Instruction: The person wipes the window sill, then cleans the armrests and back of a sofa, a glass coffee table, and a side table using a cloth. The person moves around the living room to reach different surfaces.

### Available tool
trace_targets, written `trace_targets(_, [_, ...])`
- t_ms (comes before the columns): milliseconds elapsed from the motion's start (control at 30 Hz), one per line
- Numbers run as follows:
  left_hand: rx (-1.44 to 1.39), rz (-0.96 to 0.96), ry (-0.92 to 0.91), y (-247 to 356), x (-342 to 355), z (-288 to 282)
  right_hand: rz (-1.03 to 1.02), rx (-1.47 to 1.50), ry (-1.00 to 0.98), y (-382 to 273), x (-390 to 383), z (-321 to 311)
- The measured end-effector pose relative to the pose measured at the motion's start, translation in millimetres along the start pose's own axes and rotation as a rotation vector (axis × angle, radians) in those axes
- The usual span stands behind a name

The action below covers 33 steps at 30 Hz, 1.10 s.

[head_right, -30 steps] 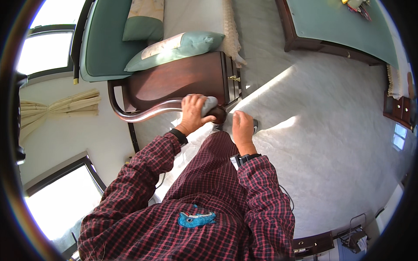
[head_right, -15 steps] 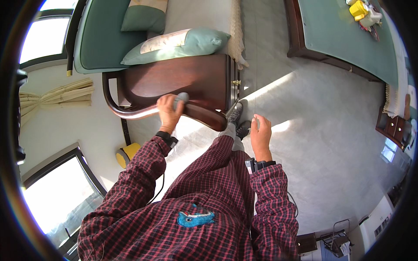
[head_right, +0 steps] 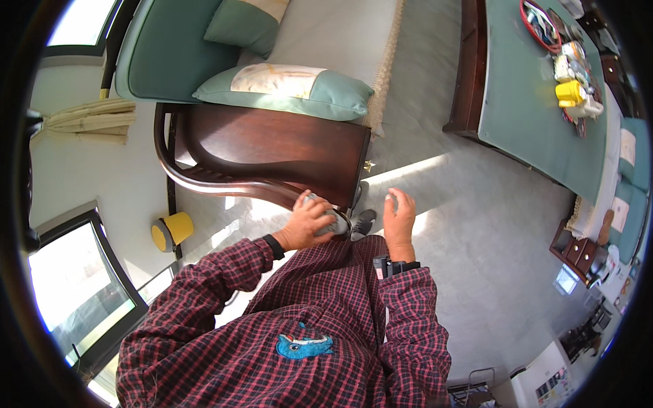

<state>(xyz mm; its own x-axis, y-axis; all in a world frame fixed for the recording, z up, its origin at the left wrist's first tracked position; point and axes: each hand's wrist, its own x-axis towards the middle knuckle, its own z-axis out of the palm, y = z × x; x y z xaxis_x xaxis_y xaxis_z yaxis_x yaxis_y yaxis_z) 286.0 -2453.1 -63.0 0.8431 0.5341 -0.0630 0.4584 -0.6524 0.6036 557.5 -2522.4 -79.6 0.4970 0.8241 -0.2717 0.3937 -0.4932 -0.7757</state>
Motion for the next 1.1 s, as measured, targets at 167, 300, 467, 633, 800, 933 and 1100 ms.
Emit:
trace_targets(167, [0.199,-0.311,0.226,-70.7,-30.1,-39.1,0.037,-0.042,0.0,10.2,34.7,-12.1])
trace_targets(300, [0.3,-0.658,0.529,-82.1,-41.7,-47.1,-0.037,-0.081,-0.039,29.3,60.9,-8.7])
trace_targets(467, [0.277,-0.728,0.463,3.1,2.3,7.8,-0.052,-0.044,-0.165,45.5,105.7,1.7])
trace_targets(633, [-0.041,-0.505,0.077,33.8,64.0,15.3,-0.228,0.024,-0.223,62.1,153.2,-33.1])
trace_targets(800, [-0.052,-0.601,0.395,-28.0,151.6,10.5,-0.208,-0.182,-0.232,96.4,206.2,-99.6])
trace_targets(933, [0.169,-0.92,0.496,-51.8,207.3,55.0,-0.127,-0.172,-0.222,121.1,231.0,-132.4])
trace_targets(1100, [0.154,-1.353,0.632,-15.1,188.8,128.6,-0.125,-0.211,-0.259,141.4,233.7,-143.5])
